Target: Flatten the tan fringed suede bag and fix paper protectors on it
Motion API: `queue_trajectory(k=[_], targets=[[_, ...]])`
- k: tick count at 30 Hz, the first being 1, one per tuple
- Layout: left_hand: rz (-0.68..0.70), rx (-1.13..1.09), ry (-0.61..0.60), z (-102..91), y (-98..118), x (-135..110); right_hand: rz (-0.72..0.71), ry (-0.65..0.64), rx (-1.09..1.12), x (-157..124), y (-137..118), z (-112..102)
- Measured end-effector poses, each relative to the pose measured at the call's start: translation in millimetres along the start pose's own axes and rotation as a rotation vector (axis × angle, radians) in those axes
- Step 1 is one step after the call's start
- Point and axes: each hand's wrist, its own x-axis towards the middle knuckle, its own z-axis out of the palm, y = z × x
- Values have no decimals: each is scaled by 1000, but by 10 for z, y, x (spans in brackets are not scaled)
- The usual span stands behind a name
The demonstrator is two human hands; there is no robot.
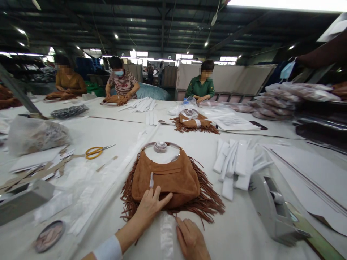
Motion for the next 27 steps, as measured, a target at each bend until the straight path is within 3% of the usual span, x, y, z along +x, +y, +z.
queue_trajectory(k=[4, 9, 14, 18, 23, 27], targets=[[29, -197, -71, 3, -162, 55, -96, -146, -197, 120, -227, 89], [27, -353, -114, 23, -231, 108, 36, -393, -358, 332, -412, 139], [52, -386, -133, 25, -252, 84, 179, -484, -349, 369, -420, 95], [95, -341, -108, 57, -267, 31, 337, -480, -373, 346, -296, -10], [152, -285, -6, 83, -260, -145, 473, -455, -418, 284, 48, -211], [152, -260, 102, 76, -223, -380, 575, -527, -394, 224, 324, -392]])
